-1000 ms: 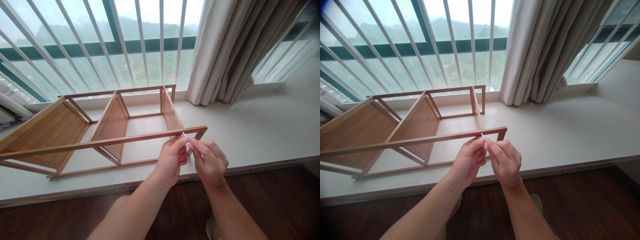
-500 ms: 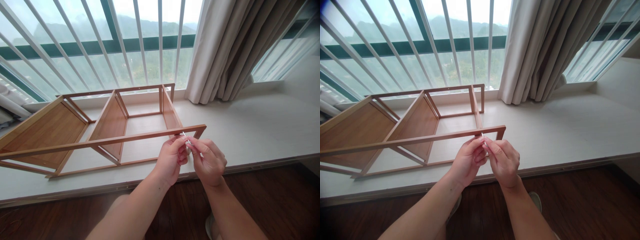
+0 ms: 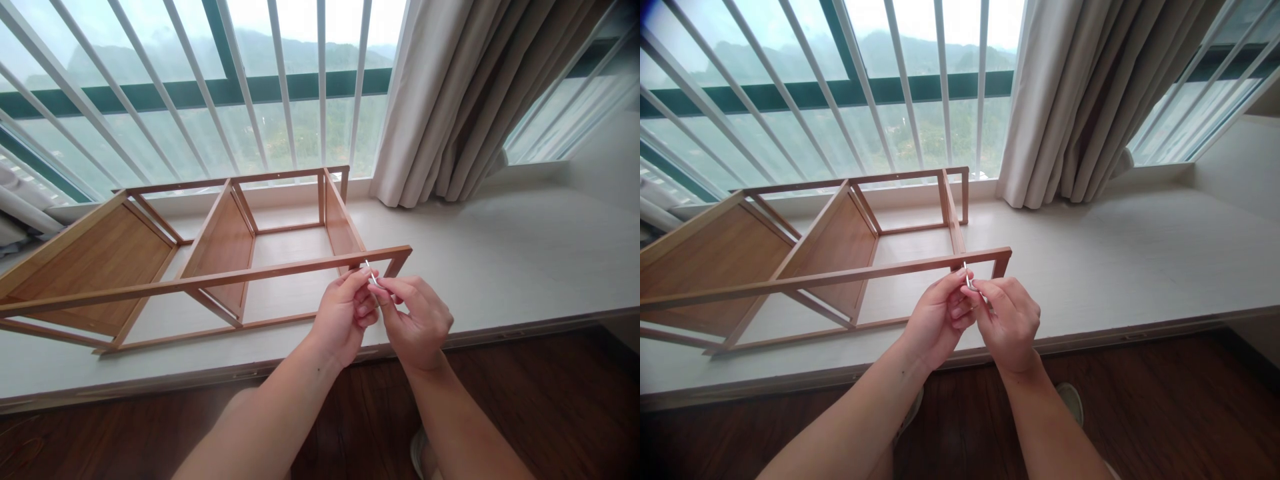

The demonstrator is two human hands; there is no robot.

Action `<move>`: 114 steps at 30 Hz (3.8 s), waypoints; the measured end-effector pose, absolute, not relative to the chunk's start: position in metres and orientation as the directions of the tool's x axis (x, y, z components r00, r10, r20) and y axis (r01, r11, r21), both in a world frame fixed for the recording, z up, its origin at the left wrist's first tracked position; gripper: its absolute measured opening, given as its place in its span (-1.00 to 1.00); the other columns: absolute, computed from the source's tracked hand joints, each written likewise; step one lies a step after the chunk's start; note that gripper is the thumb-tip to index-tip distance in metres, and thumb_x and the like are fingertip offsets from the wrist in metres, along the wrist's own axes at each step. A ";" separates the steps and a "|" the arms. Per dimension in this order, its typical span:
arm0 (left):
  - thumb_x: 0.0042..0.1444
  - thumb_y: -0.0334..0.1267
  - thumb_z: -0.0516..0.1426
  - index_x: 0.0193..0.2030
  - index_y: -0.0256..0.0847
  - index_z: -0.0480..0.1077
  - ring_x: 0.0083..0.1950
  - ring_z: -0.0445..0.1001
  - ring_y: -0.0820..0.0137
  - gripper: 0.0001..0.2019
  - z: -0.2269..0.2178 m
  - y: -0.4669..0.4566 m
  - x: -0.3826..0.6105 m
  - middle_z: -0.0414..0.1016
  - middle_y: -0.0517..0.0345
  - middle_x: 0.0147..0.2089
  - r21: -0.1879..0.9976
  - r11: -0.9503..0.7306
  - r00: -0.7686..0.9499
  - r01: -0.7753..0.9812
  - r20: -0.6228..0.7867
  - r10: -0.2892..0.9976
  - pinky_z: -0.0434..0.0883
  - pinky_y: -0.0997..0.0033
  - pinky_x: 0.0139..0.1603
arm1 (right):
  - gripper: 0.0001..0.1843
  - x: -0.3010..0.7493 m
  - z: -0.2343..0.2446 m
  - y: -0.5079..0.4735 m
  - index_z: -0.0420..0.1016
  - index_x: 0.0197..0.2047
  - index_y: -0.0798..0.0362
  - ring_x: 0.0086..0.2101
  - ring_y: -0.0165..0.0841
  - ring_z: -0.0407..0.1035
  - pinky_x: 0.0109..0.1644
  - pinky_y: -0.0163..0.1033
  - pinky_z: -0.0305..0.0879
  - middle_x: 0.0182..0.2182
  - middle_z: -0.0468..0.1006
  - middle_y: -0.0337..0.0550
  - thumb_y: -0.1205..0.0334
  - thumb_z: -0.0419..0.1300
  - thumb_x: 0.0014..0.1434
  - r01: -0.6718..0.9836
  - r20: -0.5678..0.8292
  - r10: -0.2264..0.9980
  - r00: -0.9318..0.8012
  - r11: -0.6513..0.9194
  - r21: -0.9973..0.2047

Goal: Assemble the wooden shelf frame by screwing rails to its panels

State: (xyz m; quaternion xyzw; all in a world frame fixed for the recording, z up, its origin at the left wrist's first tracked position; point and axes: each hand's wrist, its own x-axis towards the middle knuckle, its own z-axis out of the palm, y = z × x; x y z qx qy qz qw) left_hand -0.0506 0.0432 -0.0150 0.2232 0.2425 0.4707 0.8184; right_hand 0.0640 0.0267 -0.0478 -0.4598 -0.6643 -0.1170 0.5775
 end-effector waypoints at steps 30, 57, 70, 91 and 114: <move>0.02 -0.09 0.27 -0.28 -0.30 0.44 -0.59 -0.08 0.64 -0.71 -0.018 0.046 -0.051 -0.02 0.39 -0.60 0.659 0.429 0.402 -0.618 -0.204 0.893 -0.13 0.58 -0.64 | -0.88 0.052 -0.057 0.032 0.41 -0.36 0.08 -0.44 -0.42 0.27 -0.31 -0.28 0.19 -0.49 0.41 -0.22 0.41 0.16 0.23 0.648 0.789 0.599 0.134 0.550 -0.527; -0.01 0.03 0.25 -0.25 -0.29 0.46 -0.70 0.29 0.43 -0.62 -0.017 0.052 -0.056 0.34 0.21 -0.66 0.868 0.297 0.314 -0.397 -0.176 0.933 0.18 0.51 -0.76 | -0.49 0.026 -0.021 0.014 0.06 -0.62 0.06 -0.73 -0.55 -0.07 -0.64 -0.35 -0.25 -0.70 0.07 -0.36 0.03 0.12 0.24 -0.715 -0.197 0.980 -0.022 -0.153 -0.682; -0.01 0.01 0.26 -0.29 -0.28 0.45 -0.62 0.27 0.52 -0.65 -0.027 0.053 -0.056 0.31 0.23 -0.58 0.874 0.266 0.278 -0.407 -0.159 0.947 0.12 0.55 -0.68 | -0.51 0.020 -0.020 0.020 0.00 -0.61 0.05 -0.72 -0.55 -0.05 -0.64 -0.35 -0.24 -0.68 0.03 -0.38 0.06 0.14 0.21 -0.657 -0.148 0.979 0.140 -0.020 -0.754; -0.01 -0.08 0.22 -0.35 -0.26 0.45 -0.61 -0.10 0.62 -0.74 -0.056 0.051 -0.070 -0.01 0.40 -0.61 0.882 0.313 0.257 -0.353 -0.230 0.938 -0.13 0.52 -0.60 | -0.54 0.040 -0.035 0.024 0.07 -0.60 0.02 -0.59 -0.45 0.01 -0.51 -0.27 -0.06 -0.67 0.07 -0.32 0.08 -0.06 0.34 0.176 0.266 0.929 0.255 0.226 -0.958; 0.09 -0.22 0.13 -0.47 -0.24 0.43 -0.59 0.22 0.52 -0.82 -0.055 0.043 -0.072 0.36 0.16 -0.62 0.923 0.264 0.255 -0.279 -0.194 0.947 0.03 0.54 -0.58 | -0.59 0.003 -0.010 0.019 -0.18 -0.55 0.02 -0.66 -0.49 -0.26 -0.64 -0.35 -0.18 -0.65 -0.14 -0.40 0.14 -0.04 0.21 -0.850 -0.024 0.999 0.026 0.010 -0.527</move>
